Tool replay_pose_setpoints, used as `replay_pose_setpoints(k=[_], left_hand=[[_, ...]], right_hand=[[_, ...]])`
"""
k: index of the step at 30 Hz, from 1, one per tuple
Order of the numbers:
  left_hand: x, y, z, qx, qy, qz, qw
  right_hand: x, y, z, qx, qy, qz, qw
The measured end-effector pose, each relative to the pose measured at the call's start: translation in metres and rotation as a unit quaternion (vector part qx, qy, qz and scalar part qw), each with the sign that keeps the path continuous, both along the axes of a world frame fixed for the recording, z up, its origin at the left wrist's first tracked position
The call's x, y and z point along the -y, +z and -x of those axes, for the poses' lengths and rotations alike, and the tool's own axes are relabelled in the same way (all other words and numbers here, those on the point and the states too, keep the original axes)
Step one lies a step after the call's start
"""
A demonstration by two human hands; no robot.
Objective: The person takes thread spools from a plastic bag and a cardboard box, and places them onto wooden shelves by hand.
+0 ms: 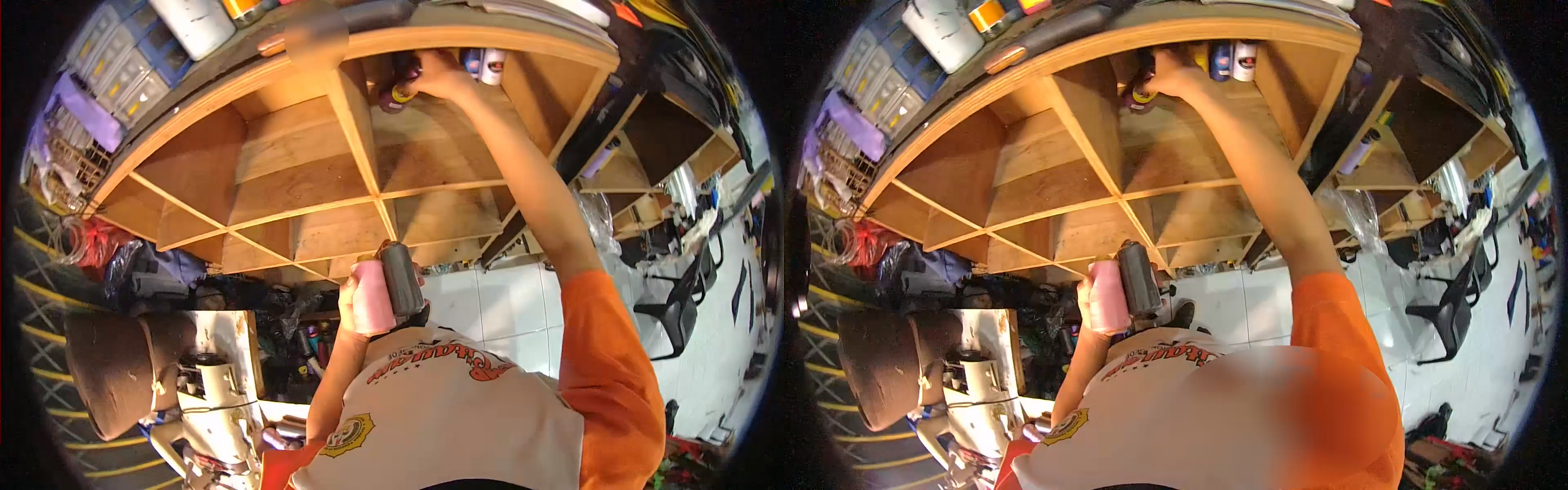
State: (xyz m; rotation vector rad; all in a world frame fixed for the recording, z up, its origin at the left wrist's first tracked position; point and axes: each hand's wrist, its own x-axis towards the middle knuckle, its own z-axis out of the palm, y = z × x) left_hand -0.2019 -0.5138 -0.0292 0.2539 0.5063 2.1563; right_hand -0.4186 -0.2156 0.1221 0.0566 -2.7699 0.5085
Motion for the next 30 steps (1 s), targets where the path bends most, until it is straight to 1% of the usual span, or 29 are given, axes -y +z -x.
replay_pose_setpoints(k=[1,2,3,4,9,12,13,15,22,25,26,28,29,30], left_hand=[[0.001,0.006,-0.003,0.018,0.011,-0.006,1.000],[0.003,0.005,-0.005,0.019,0.020,-0.014,1.000],[0.004,0.002,-0.007,0.020,0.029,-0.022,0.999],[0.006,-0.001,-0.008,0.021,0.038,-0.032,0.999],[0.016,-0.013,-0.019,0.054,0.095,-0.040,0.993],[0.017,-0.015,-0.019,0.035,0.133,-0.039,0.990],[0.020,-0.019,-0.019,0.050,0.139,-0.033,0.989],[0.021,-0.018,-0.017,0.043,0.146,-0.035,0.988],[0.018,-0.027,-0.011,0.045,0.144,0.003,0.989],[0.012,-0.021,-0.008,0.005,0.131,0.020,0.991],[0.010,-0.021,-0.008,0.019,0.128,-0.002,0.992],[0.006,-0.021,-0.008,0.051,0.121,-0.046,0.990],[0.005,-0.019,-0.010,0.054,0.119,-0.030,0.991],[0.004,-0.017,-0.010,0.040,0.112,-0.005,0.993]], right_hand=[[0.004,-0.001,0.025,-0.002,0.005,-0.026,1.000],[0.003,-0.014,0.056,-0.004,0.008,-0.051,0.999],[-0.006,-0.042,0.098,-0.075,0.007,-0.068,0.995],[-0.006,-0.041,0.109,-0.083,0.009,-0.057,0.995],[-0.001,-0.030,0.124,-0.129,0.016,-0.017,0.991],[0.000,-0.031,0.130,-0.153,0.017,-0.002,0.988],[0.000,-0.032,0.131,-0.160,0.017,0.003,0.987],[0.002,-0.035,0.133,-0.173,0.015,0.013,0.985],[0.000,-0.043,0.135,-0.206,0.016,0.034,0.978],[-0.001,-0.045,0.136,-0.214,0.017,0.048,0.976],[-0.002,-0.046,0.137,-0.216,0.018,0.054,0.975],[0.003,-0.041,0.130,-0.238,0.022,0.052,0.970],[0.001,-0.041,0.122,-0.300,0.022,0.005,0.954],[0.000,-0.041,0.123,-0.285,0.023,0.014,0.958]])
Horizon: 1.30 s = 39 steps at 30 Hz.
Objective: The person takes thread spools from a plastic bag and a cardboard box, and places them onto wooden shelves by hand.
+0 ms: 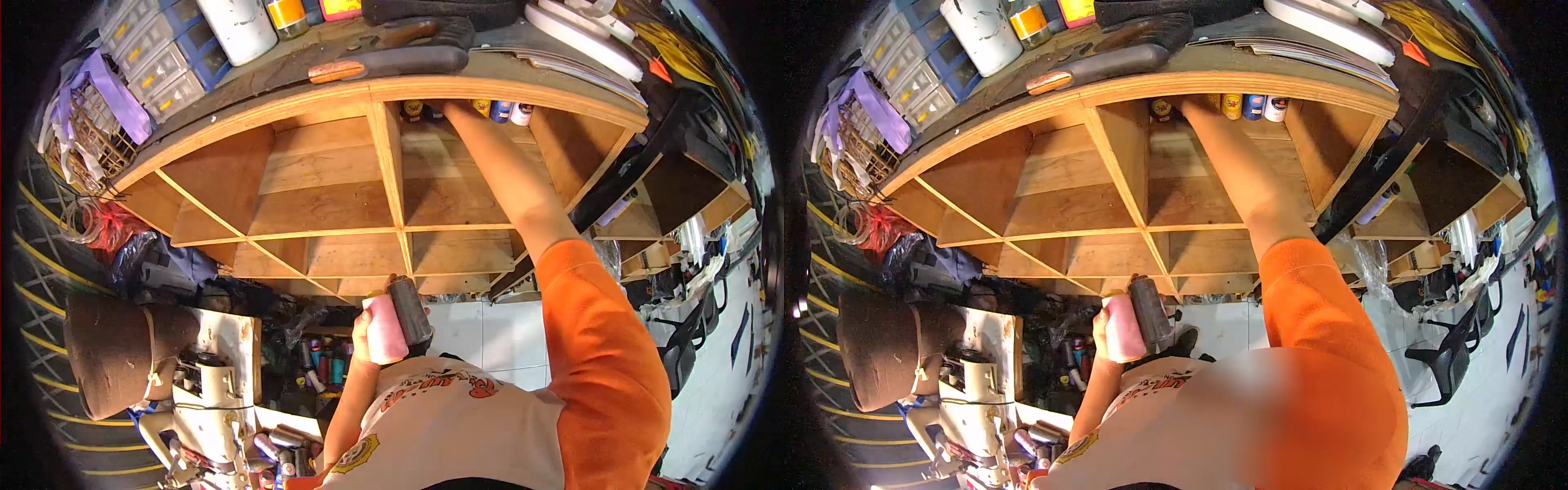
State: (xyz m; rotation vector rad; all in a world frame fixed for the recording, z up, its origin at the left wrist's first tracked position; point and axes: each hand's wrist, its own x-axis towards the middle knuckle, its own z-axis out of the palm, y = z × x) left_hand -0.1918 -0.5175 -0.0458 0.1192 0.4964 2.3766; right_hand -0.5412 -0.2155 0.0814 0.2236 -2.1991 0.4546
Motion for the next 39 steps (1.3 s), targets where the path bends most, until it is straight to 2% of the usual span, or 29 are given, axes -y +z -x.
replay_pose_setpoints(k=[2,6,8,13,16,18,19,20,21,23,24,25,26,28,31,34,35,38,39], left_hand=[[-0.002,0.002,0.001,-0.024,-0.016,0.049,0.998],[-0.007,-0.005,0.001,-0.041,-0.038,0.024,0.998],[-0.006,-0.001,-0.002,-0.027,-0.034,0.047,0.998],[-0.006,-0.008,-0.002,0.019,-0.053,-0.032,0.998],[-0.011,0.002,0.005,-0.048,-0.035,-0.027,0.998],[-0.012,0.004,0.009,-0.026,-0.004,0.045,0.999],[-0.015,0.011,0.013,-0.050,-0.017,0.024,0.998],[-0.017,0.021,0.015,-0.074,-0.029,0.001,0.997],[-0.021,0.032,0.015,-0.073,-0.013,0.014,0.997],[-0.029,0.050,0.017,-0.079,0.018,0.033,0.996],[-0.028,0.045,0.016,-0.065,0.027,0.061,0.996],[-0.028,0.038,0.018,-0.053,0.037,0.088,0.994],[-0.029,0.035,0.019,-0.043,0.045,0.117,0.991],[-0.039,0.039,0.018,-0.037,0.061,0.143,0.987],[-0.048,0.040,0.018,-0.042,0.041,0.170,0.984],[-0.061,0.042,0.018,-0.046,0.028,0.171,0.984],[-0.064,0.042,0.017,-0.049,0.021,0.185,0.981],[-0.073,0.049,0.014,-0.055,-0.009,0.237,0.970],[-0.075,0.044,0.014,0.000,-0.029,0.209,0.978]], right_hand=[[0.003,-0.001,0.002,0.031,0.000,0.014,0.999],[0.010,-0.005,0.000,0.054,-0.011,0.023,0.998],[0.014,-0.007,-0.002,0.067,-0.012,0.026,0.997],[0.010,-0.001,-0.026,0.099,-0.006,0.031,0.995],[0.017,0.022,-0.078,0.114,-0.009,0.111,0.987],[0.005,-0.012,-0.103,0.087,-0.007,0.125,0.988],[0.014,0.011,-0.157,0.192,0.061,0.116,0.973],[0.017,0.005,-0.191,0.329,0.166,0.187,0.911],[0.021,0.000,-0.222,0.447,0.265,0.252,0.816],[0.045,-0.011,-0.290,0.533,0.266,0.243,0.766],[0.049,-0.036,-0.310,0.533,0.294,0.233,0.758],[0.060,-0.035,-0.332,0.527,0.235,0.190,0.794],[0.068,-0.046,-0.349,0.485,0.215,0.208,0.822],[0.072,-0.055,-0.365,0.483,0.186,0.331,0.789],[0.066,-0.063,-0.379,0.377,0.173,0.559,0.718],[0.067,-0.079,-0.377,0.250,0.121,0.494,0.824],[0.073,-0.080,-0.381,0.251,0.032,0.455,0.854],[0.093,-0.066,-0.392,0.172,-0.051,0.474,0.862],[0.092,-0.069,-0.393,0.132,-0.043,0.400,0.906]])
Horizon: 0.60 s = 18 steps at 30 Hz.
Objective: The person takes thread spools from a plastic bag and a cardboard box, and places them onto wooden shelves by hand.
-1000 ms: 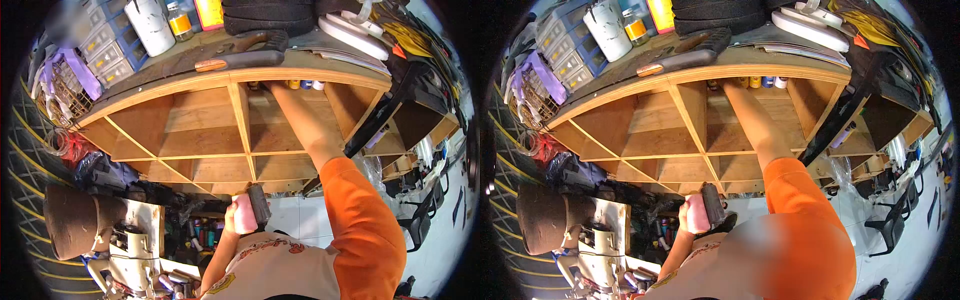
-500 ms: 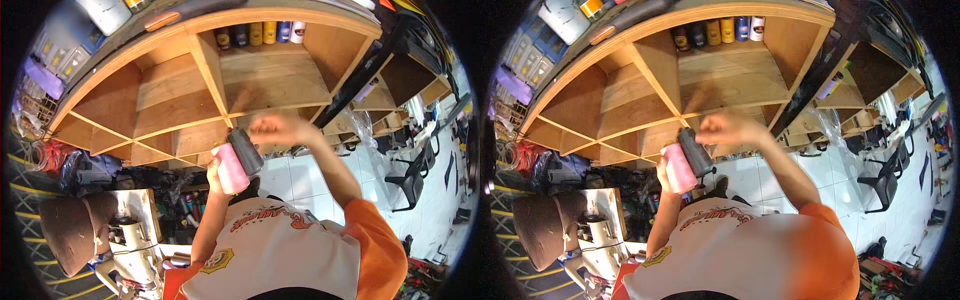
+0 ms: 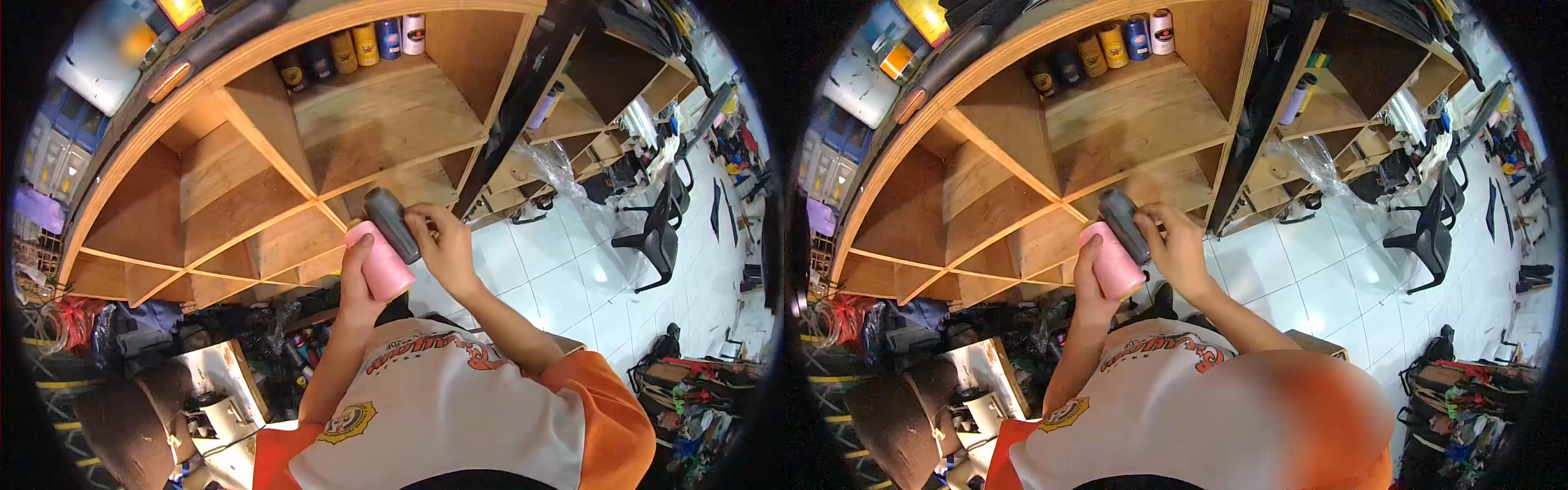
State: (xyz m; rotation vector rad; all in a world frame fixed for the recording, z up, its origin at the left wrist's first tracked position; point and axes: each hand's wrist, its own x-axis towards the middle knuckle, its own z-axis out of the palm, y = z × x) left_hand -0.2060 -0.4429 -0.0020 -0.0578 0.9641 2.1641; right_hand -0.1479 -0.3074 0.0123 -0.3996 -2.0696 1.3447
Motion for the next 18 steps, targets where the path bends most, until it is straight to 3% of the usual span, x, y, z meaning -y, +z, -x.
replay_pose_setpoints(k=[3,4,7,9,11,12,15,16,18], left_hand=[[0.003,0.003,0.005,-0.056,-0.020,-0.028,0.998],[0.001,0.010,0.003,-0.046,0.001,-0.056,0.997],[-0.002,0.030,-0.001,-0.021,0.028,-0.113,0.993],[-0.002,0.031,0.002,-0.020,0.009,-0.126,0.992],[-0.003,0.024,0.007,-0.002,0.034,-0.049,0.998],[-0.003,0.018,0.010,0.007,0.048,-0.010,0.999],[0.000,-0.006,0.023,-0.093,-0.050,0.023,0.994],[-0.001,-0.006,0.021,-0.093,-0.034,0.044,0.994],[0.000,-0.004,0.022,-0.132,-0.065,0.061,0.987]], right_hand=[[-0.002,0.009,-0.007,0.061,0.034,-0.100,0.993],[-0.005,0.018,-0.008,0.129,0.053,-0.021,0.990],[-0.026,-0.001,0.000,0.122,0.138,0.157,0.970],[-0.029,0.000,-0.004,0.092,0.215,0.394,0.889],[-0.030,0.006,-0.006,0.056,0.269,0.565,0.778],[-0.031,0.002,-0.005,0.060,0.305,0.556,0.771],[-0.031,-0.010,-0.002,0.025,0.281,0.465,0.839],[-0.029,-0.010,-0.002,0.008,0.277,0.509,0.815],[-0.027,-0.009,0.001,0.034,0.247,0.487,0.837]])
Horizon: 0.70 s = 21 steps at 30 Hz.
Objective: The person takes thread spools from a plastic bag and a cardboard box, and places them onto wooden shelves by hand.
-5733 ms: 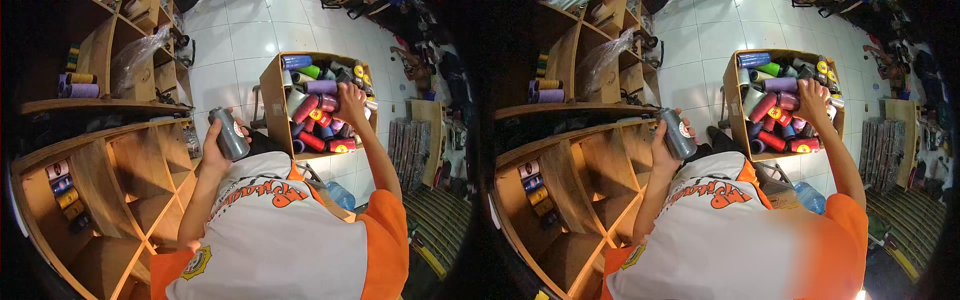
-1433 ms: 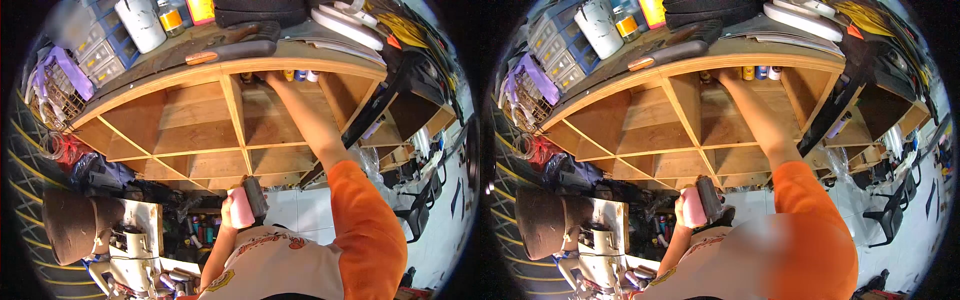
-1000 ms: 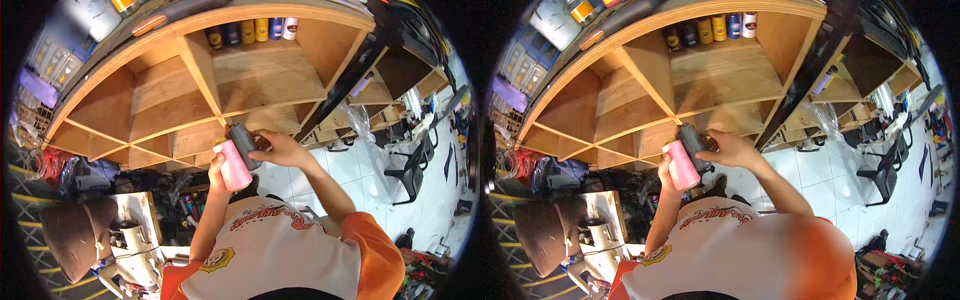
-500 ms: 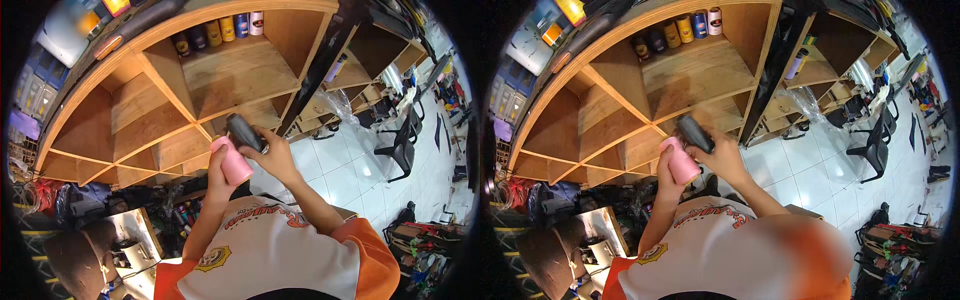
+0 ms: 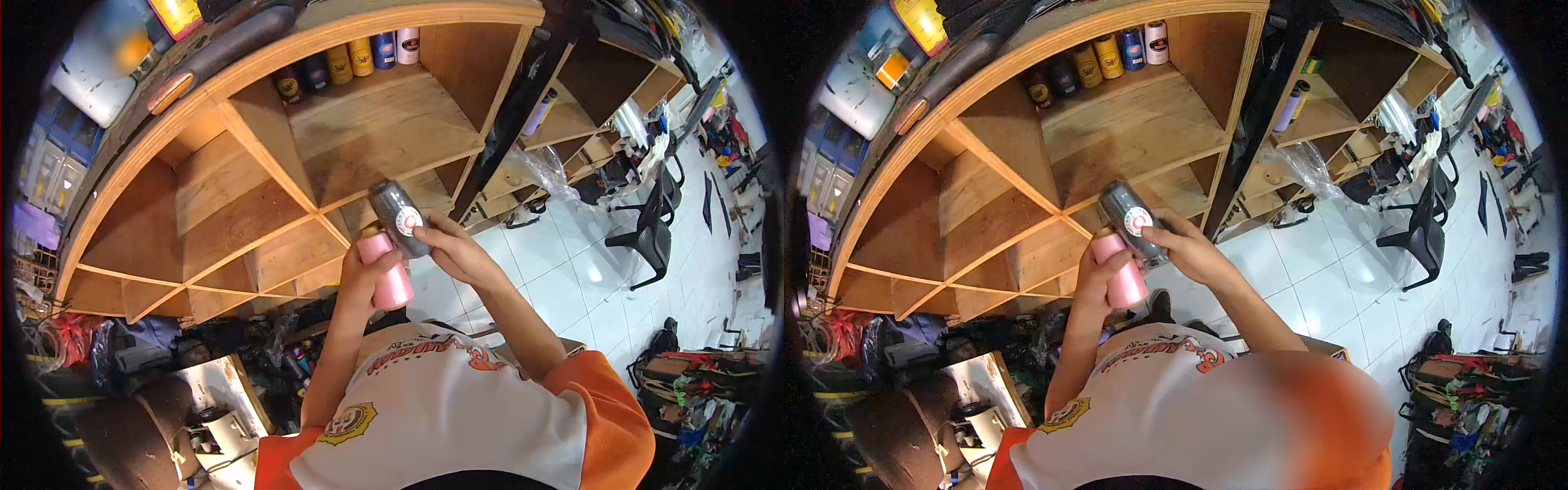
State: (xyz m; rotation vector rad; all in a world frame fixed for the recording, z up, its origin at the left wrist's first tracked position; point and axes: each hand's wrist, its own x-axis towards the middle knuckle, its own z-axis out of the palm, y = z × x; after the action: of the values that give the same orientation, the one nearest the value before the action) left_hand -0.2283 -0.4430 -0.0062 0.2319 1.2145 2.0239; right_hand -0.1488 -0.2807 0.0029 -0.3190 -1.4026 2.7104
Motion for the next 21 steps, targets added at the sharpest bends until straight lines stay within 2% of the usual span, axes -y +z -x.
replay_pose_setpoints(k=[1,2,5,6,9,10,13,15,17,19,21], left_hand=[[-0.001,0.002,0.001,-0.019,-0.016,0.009,1.000],[-0.003,0.007,0.001,-0.017,0.019,0.027,0.999],[-0.009,-0.004,0.006,-0.090,0.060,0.059,0.992],[-0.011,-0.007,0.009,-0.128,0.060,0.086,0.986],[-0.014,-0.007,0.013,-0.158,0.068,0.084,0.982],[-0.016,-0.004,0.013,-0.130,0.071,0.065,0.987],[-0.017,0.009,0.015,-0.078,0.074,0.022,0.994],[-0.013,0.011,0.017,-0.080,0.064,0.015,0.995],[-0.008,0.009,0.016,-0.089,0.072,0.027,0.993],[-0.002,0.006,0.015,-0.090,0.079,0.036,0.992],[0.004,0.003,0.013,-0.082,0.085,0.045,0.992]], right_hand=[[0.000,0.002,0.001,0.016,-0.009,-0.019,1.000],[-0.004,0.009,0.000,0.026,-0.001,-0.152,0.988],[0.000,0.018,-0.003,-0.025,-0.044,-0.317,0.947],[-0.002,0.022,-0.003,0.021,-0.035,-0.445,0.894],[-0.007,0.018,0.002,0.047,-0.055,-0.434,0.898],[-0.013,0.019,0.008,0.026,-0.036,-0.384,0.922],[-0.040,0.033,0.043,0.006,-0.133,-0.438,0.889],[-0.083,0.003,0.097,-0.039,-0.273,-0.518,0.810],[-0.102,0.023,0.138,0.025,-0.391,-0.604,0.694],[-0.123,0.024,0.183,0.027,-0.413,-0.564,0.714],[-0.149,0.006,0.233,0.097,-0.461,-0.577,0.667]])
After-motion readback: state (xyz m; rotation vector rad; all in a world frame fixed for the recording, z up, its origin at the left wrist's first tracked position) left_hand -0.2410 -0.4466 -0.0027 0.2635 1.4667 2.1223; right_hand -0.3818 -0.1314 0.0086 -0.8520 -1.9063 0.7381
